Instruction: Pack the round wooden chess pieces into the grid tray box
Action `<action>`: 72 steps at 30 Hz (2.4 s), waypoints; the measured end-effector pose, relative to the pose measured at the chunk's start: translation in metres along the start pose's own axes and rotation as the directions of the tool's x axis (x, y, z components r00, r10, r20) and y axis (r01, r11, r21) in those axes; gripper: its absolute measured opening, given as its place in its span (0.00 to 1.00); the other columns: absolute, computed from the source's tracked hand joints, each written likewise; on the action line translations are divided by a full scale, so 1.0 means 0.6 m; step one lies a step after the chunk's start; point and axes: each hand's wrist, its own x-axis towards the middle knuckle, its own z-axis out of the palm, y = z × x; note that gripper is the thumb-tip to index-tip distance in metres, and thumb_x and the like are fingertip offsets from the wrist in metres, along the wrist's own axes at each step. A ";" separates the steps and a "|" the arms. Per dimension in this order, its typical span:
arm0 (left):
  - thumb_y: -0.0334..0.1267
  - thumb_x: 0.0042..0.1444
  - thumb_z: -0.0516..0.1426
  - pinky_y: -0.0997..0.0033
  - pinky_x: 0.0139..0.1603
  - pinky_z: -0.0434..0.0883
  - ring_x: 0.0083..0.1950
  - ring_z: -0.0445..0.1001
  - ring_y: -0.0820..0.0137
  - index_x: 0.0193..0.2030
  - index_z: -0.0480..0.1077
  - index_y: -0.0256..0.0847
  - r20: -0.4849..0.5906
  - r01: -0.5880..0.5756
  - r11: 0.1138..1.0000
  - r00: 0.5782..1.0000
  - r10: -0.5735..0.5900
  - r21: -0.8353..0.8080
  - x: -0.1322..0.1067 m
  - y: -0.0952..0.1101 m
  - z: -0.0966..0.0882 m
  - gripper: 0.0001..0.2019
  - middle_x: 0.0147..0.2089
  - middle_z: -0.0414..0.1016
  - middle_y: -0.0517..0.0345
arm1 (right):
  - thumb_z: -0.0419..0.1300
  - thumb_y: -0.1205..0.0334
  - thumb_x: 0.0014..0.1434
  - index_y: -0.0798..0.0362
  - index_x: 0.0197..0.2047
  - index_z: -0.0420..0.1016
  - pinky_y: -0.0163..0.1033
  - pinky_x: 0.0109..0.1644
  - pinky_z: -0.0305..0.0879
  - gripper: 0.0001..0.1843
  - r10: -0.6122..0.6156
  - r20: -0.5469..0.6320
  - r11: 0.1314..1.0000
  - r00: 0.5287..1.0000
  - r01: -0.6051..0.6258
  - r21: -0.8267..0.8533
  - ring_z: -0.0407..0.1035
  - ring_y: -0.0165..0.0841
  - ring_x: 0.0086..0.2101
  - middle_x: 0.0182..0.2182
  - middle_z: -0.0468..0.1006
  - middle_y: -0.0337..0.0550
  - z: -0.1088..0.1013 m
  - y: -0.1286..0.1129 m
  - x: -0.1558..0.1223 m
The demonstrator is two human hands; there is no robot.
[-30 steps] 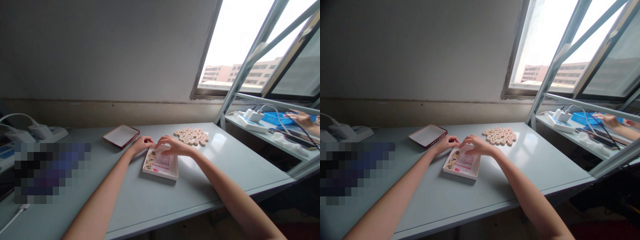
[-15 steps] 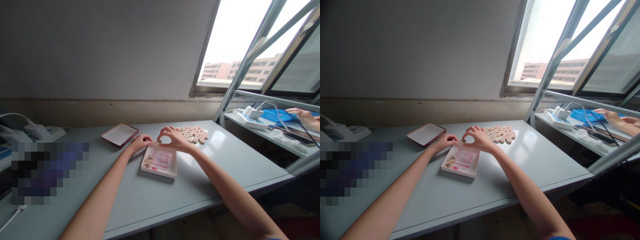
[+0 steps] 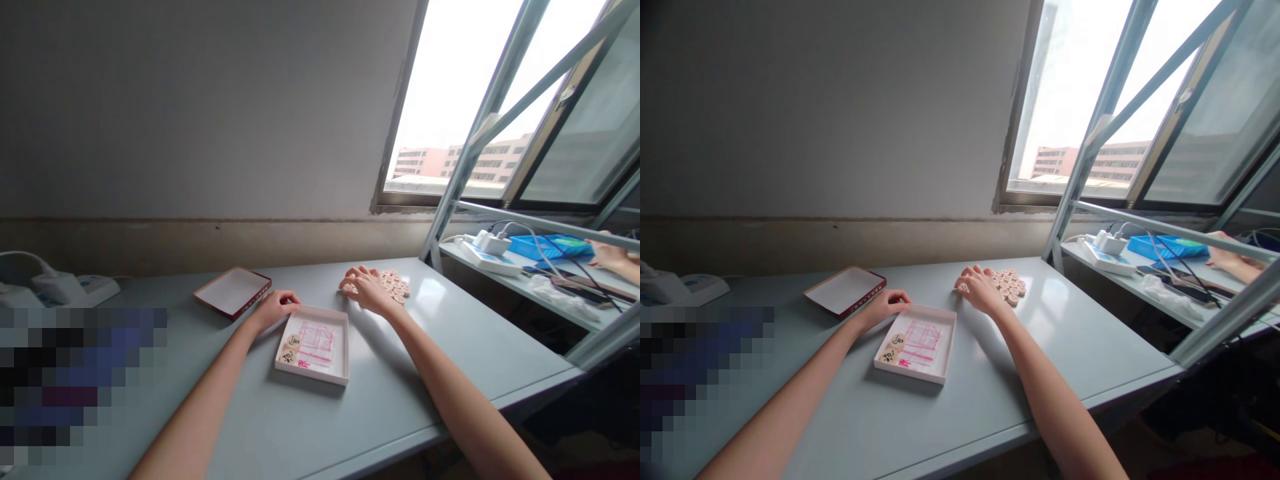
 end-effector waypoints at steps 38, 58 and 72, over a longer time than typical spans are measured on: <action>0.41 0.41 0.52 0.72 0.35 0.61 0.34 0.68 0.67 0.25 0.69 0.37 0.011 0.006 0.998 1.000 -0.005 -0.065 -0.004 0.013 0.000 0.10 0.29 0.73 0.57 | 0.56 0.70 0.48 0.51 0.38 0.71 0.31 0.32 0.62 0.12 -0.037 0.203 0.933 0.978 -0.039 0.359 0.64 0.29 0.35 0.39 0.67 0.43 -0.052 0.010 -0.018; 0.41 0.41 0.52 0.72 0.34 0.61 0.33 0.67 0.69 0.25 0.70 0.37 0.019 -0.012 0.999 1.000 0.013 -0.043 0.001 0.003 -0.001 0.10 0.27 0.71 0.59 | 0.59 0.54 0.51 0.48 0.38 0.72 0.38 0.47 0.57 0.11 -0.325 0.103 0.863 0.940 0.250 0.439 0.61 0.33 0.42 0.38 0.67 0.41 -0.066 -0.073 -0.013; 0.41 0.39 0.51 0.71 0.34 0.60 0.33 0.67 0.68 0.23 0.68 0.38 0.023 0.022 0.996 1.000 -0.020 -0.085 -0.008 0.020 -0.002 0.10 0.28 0.72 0.57 | 0.60 0.61 0.47 0.52 0.32 0.68 0.33 0.31 0.58 0.07 -0.029 0.338 0.950 0.941 -0.079 0.303 0.64 0.30 0.30 0.30 0.71 0.39 -0.043 0.031 -0.015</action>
